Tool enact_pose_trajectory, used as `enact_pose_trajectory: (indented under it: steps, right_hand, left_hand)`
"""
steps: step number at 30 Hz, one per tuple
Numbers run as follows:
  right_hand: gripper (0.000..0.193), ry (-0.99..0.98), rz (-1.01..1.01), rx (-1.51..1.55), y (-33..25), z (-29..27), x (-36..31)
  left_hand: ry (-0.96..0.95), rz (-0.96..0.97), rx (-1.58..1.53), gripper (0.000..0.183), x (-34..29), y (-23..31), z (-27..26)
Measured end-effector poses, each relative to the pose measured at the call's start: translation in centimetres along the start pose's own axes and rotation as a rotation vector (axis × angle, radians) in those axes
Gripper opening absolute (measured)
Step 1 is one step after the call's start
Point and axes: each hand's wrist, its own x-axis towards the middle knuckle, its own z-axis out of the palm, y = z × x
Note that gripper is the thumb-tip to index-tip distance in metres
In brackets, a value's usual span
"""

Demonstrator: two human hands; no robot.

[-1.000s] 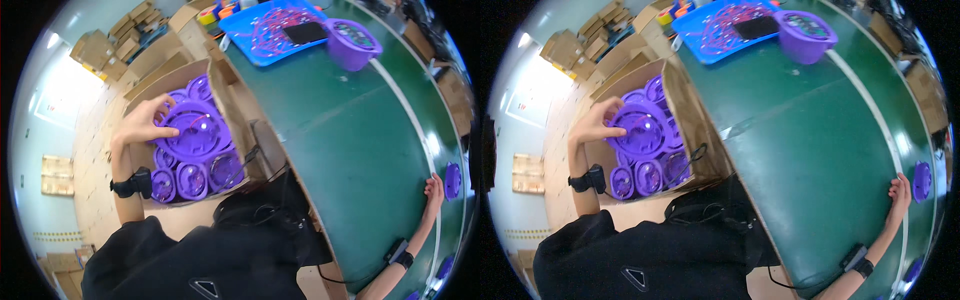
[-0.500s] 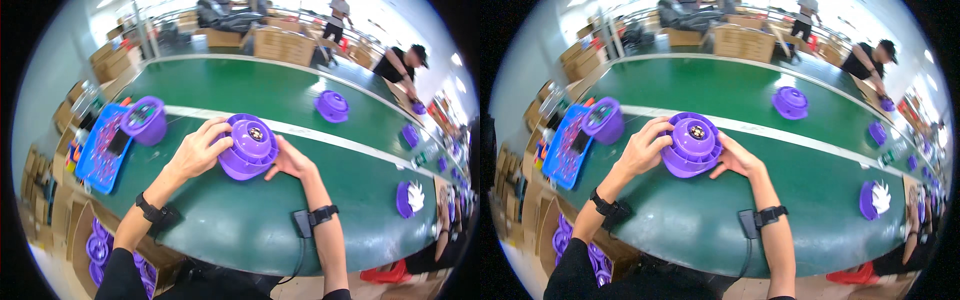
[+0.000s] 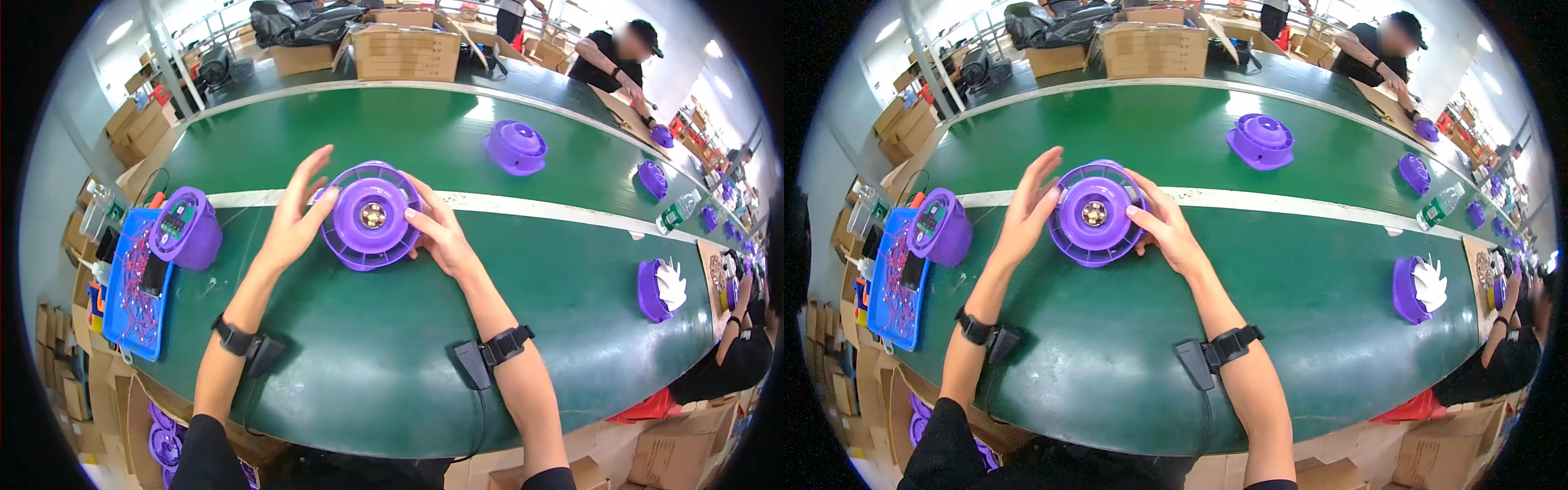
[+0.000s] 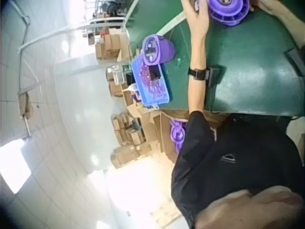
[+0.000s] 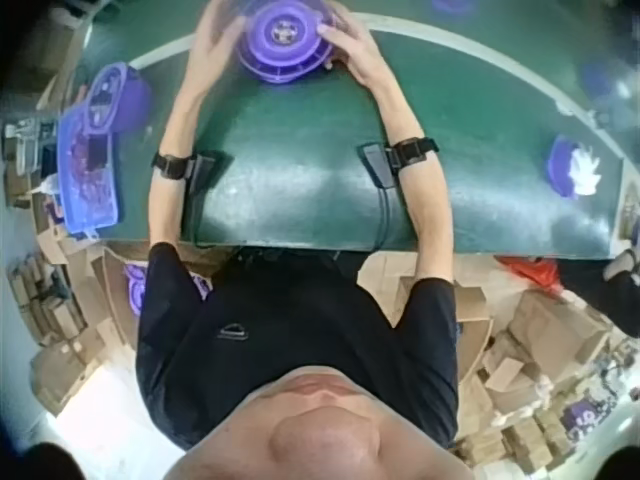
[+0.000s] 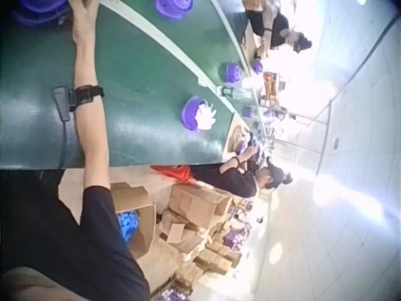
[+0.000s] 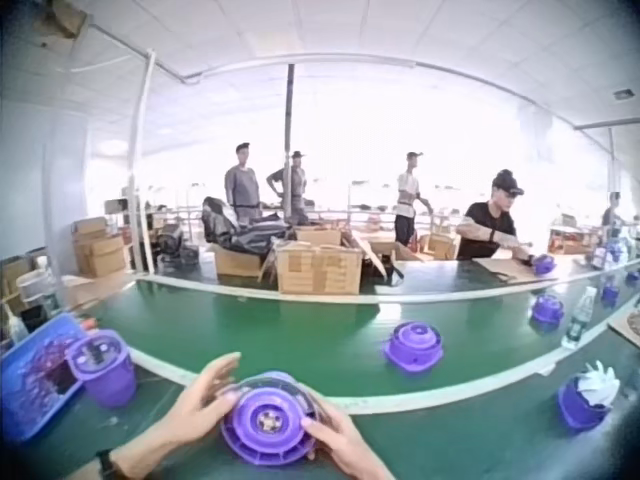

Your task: The person assembles purple fan units by taking purple housings from a cardboard box, inserting white fan blades, and placing the completed units on a green workbench. The person handles the components by hand, repeatedly picking up housings and blades to form finished assemblies.

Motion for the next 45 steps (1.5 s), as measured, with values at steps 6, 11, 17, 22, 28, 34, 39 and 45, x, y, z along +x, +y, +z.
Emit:
enact_pose_trajectory:
  steps: [6,11,17,22,28,34,39,45]
  right_hand:
    - [0.06,0.016,-0.037,-0.104,-0.1,-0.3,0.0]
    - [0.062,0.014,-0.026,-0.113,-0.2,0.1,-0.1]
    - [0.066,0.043,0.007,-0.041,-0.3,0.0,-0.3]
    - [0.071,0.08,0.008,-0.041,0.2,0.0,0.0]
    - [0.066,-0.004,0.059,-0.003,0.4,-0.9,-0.2]
    - [0.072,-0.175,0.164,0.327,0.5,-1.3,-0.3]
    - [0.073,-0.134,0.198,0.29,0.5,-0.9,-0.1]
    - [0.07,0.014,0.227,0.298,1.3,-1.8,0.9]
  left_hand:
    - [-0.013,-0.163,-0.232,0.046,-0.2,-3.4,1.6]
    - [-0.041,-0.101,-0.213,0.045,-0.6,-2.8,0.9]
    - [-0.021,-0.077,-0.308,0.045,-0.5,-1.9,0.9]
    - [-0.006,-0.026,-0.35,0.046,-0.5,-1.9,0.7]
    - [-0.013,-0.17,-0.573,0.047,-0.4,-2.0,0.5]
    - [0.054,-0.636,-1.254,0.037,-1.3,-2.5,1.9]
    - [-0.031,-0.669,-1.304,0.033,-1.6,-3.4,1.3]
    - [0.364,-0.582,-0.996,0.033,2.2,-6.0,1.1]
